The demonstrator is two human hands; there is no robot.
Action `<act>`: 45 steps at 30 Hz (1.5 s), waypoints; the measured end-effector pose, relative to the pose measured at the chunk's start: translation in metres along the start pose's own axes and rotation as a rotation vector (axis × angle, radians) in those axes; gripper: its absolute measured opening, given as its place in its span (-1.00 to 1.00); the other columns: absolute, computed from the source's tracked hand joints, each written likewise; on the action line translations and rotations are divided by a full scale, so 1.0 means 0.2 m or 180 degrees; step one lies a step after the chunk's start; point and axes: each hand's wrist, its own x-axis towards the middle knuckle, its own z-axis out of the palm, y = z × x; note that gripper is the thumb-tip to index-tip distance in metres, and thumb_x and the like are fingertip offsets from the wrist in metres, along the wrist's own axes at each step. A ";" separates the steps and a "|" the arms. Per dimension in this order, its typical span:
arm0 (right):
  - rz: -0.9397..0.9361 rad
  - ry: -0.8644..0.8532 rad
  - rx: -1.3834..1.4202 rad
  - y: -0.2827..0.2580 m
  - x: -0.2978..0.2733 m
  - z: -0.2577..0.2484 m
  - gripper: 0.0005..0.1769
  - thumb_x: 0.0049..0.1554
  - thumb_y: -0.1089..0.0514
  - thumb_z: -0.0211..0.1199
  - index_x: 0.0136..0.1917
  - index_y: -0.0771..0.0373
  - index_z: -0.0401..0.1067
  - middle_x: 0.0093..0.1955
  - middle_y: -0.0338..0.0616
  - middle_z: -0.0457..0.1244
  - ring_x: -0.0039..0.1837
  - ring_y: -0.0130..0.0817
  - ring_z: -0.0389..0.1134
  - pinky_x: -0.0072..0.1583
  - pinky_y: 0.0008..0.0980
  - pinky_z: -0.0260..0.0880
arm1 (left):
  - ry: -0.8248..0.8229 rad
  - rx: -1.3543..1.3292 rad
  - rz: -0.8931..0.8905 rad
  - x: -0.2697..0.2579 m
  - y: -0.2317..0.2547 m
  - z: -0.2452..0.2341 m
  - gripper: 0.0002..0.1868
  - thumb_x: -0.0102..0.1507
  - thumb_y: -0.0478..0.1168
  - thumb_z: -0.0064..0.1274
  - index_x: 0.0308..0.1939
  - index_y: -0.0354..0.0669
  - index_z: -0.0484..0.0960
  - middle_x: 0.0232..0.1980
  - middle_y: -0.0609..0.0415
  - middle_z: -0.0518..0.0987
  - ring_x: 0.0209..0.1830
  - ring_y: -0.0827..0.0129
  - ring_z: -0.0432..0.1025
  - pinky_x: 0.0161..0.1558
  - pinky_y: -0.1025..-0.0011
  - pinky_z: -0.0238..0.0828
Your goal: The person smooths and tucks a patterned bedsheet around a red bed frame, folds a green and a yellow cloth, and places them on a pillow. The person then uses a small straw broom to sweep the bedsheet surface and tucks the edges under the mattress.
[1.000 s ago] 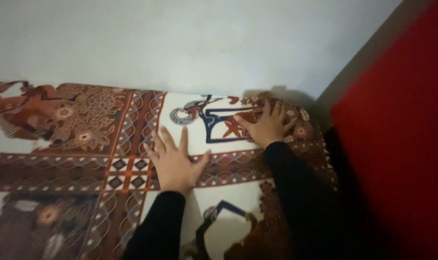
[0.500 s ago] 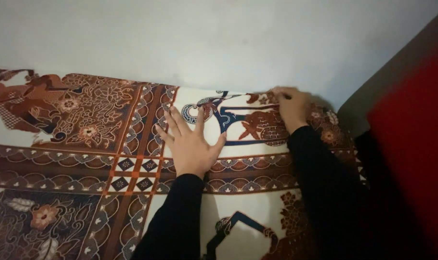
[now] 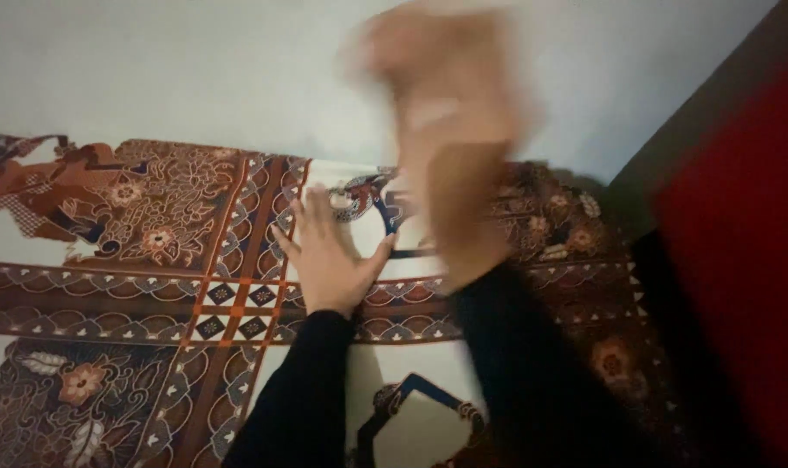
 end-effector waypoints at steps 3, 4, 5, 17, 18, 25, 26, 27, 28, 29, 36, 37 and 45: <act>-0.0096 -0.0267 0.0086 -0.13 -0.19 0.33 -0.93 0.39 0.28 0.09 0.14 0.27 0.34 0.14 -0.14 0.23 0.13 -0.31 0.23 0.22 -0.38 0.30 | 0.0180 -0.1181 -0.0107 0.06 0.00 -0.04 0.05 0.20 0.61 -0.34 0.44 -0.09 -0.11 0.49 -0.22 -0.01 0.48 -0.14 -0.21 0.30 -0.35 -0.42; -0.0110 -0.0413 0.0132 -0.20 -0.28 0.45 -0.93 0.34 0.28 0.21 0.11 0.22 0.44 0.11 -0.17 0.32 0.05 -0.34 0.31 0.13 -0.39 0.38 | 0.0235 -0.1571 -0.0155 0.05 -0.02 -0.04 0.00 0.21 0.60 -0.32 0.37 -0.08 -0.09 0.43 -0.20 0.01 0.42 -0.11 -0.17 0.26 -0.31 -0.36; -0.0113 -0.0557 0.0201 -0.28 -0.38 0.58 -0.92 0.30 0.28 0.33 0.08 0.17 0.54 0.08 -0.21 0.40 -0.03 -0.37 0.38 0.04 -0.39 0.46 | 0.0293 -0.1942 -0.0223 0.03 -0.06 -0.05 -0.05 0.21 0.58 -0.31 0.30 -0.07 -0.07 0.38 -0.18 0.04 0.35 -0.09 -0.12 0.22 -0.26 -0.30; 0.1311 0.1190 -0.0207 -0.15 -0.70 0.48 -0.74 0.12 0.18 0.46 0.00 0.33 0.47 -0.05 0.06 0.35 0.03 -0.12 0.36 0.25 -0.02 0.33 | 0.0620 -0.6666 -0.0817 0.00 -0.39 0.07 -0.37 0.28 0.41 -0.12 -0.51 0.01 0.15 -0.29 0.05 0.36 -0.40 0.21 0.39 -0.25 0.24 0.44; 0.1294 0.1192 -0.0187 -0.09 -0.73 0.47 -0.74 0.12 0.18 0.46 0.00 0.33 0.47 -0.05 0.06 0.35 0.03 -0.12 0.36 0.25 -0.02 0.33 | 0.0637 -0.6658 -0.0793 -0.01 -0.37 0.04 -0.37 0.28 0.41 -0.12 -0.51 0.01 0.15 -0.29 0.05 0.36 -0.40 0.21 0.39 -0.25 0.24 0.44; 0.2538 -0.0146 -0.0662 0.10 -0.89 0.43 -0.62 0.40 -0.12 -0.01 0.34 0.04 0.39 0.30 0.03 0.28 0.38 0.12 0.26 0.42 0.06 0.15 | 0.0658 -0.6203 -0.1756 -0.39 -0.21 -0.33 -0.45 0.38 0.31 -0.27 0.11 -0.05 0.30 0.09 -0.03 0.28 0.06 0.08 0.19 0.17 0.20 0.20; 0.2506 -0.0392 -0.0861 0.14 -0.92 0.44 -0.75 0.37 -0.11 0.12 0.17 -0.03 0.50 0.13 -0.17 0.40 0.27 -0.03 0.36 0.34 -0.04 0.27 | 0.0292 -0.5571 -0.1872 -0.46 -0.17 -0.48 -0.22 0.45 0.26 -0.50 0.56 -0.21 0.08 0.54 -0.20 0.12 0.54 -0.15 0.05 0.56 0.04 0.02; 0.2519 -0.0412 -0.0788 0.13 -0.91 0.43 -0.75 0.37 -0.11 0.12 0.17 -0.03 0.50 0.13 -0.17 0.40 0.27 -0.03 0.36 0.34 -0.04 0.27 | 0.0354 -0.5522 -0.1901 -0.56 -0.25 -0.62 -0.22 0.45 0.26 -0.50 0.56 -0.21 0.08 0.54 -0.20 0.12 0.54 -0.15 0.05 0.56 0.04 0.02; 0.2274 -0.0406 -0.0813 0.13 -0.90 0.41 -0.86 0.33 -0.01 0.19 0.10 -0.01 0.51 0.08 -0.21 0.40 0.23 -0.07 0.39 0.31 -0.08 0.29 | -0.0258 -0.3304 -0.1531 -0.65 -0.34 -0.76 -0.22 0.31 0.29 -0.17 0.39 -0.21 0.28 0.35 -0.26 0.34 0.40 -0.21 0.23 0.40 -0.11 0.16; 0.2035 -0.0382 -0.0855 0.13 -0.89 0.39 -0.95 0.30 0.10 0.27 0.03 0.02 0.51 0.02 -0.25 0.41 0.18 -0.12 0.41 0.28 -0.11 0.31 | -0.0823 -0.1086 -0.1093 -0.74 -0.41 -0.89 -0.21 0.17 0.33 0.17 0.22 -0.21 0.49 0.17 -0.32 0.56 0.26 -0.27 0.41 0.24 -0.26 0.30; 0.3029 -0.0431 -0.1201 -0.13 -0.66 0.72 -0.87 0.16 0.03 0.42 0.00 -0.02 0.59 0.00 -0.14 0.39 0.16 -0.04 0.43 0.24 -0.07 0.39 | -0.0870 0.0281 -0.1165 -1.06 -1.25 -0.91 -0.19 0.41 0.23 -0.33 0.67 0.17 -0.21 0.73 0.17 -0.19 0.69 -0.11 -0.47 0.42 -0.49 -0.73; 0.3315 -0.0389 -0.0937 -0.25 -0.54 0.82 -0.83 0.13 -0.04 0.41 0.00 -0.06 0.60 0.00 -0.19 0.41 0.14 -0.09 0.45 0.20 -0.12 0.43 | -0.0851 -0.0266 -0.1249 -1.05 -1.26 -0.92 0.06 0.25 0.34 -0.09 0.68 0.13 -0.24 0.72 -0.02 -0.30 0.68 -0.17 -0.47 0.42 -0.43 -0.82; 0.4342 0.1886 0.0448 -0.84 0.05 1.38 -0.54 -0.04 0.35 0.32 0.13 0.07 0.39 -0.07 -0.02 0.24 -0.14 -0.13 0.38 -0.19 -0.33 0.54 | -0.0958 -0.0666 -0.1260 -1.03 -1.32 -0.90 0.74 -0.30 0.35 0.57 0.68 0.27 -0.38 0.73 0.02 -0.40 0.71 0.00 -0.44 0.49 -0.33 -0.75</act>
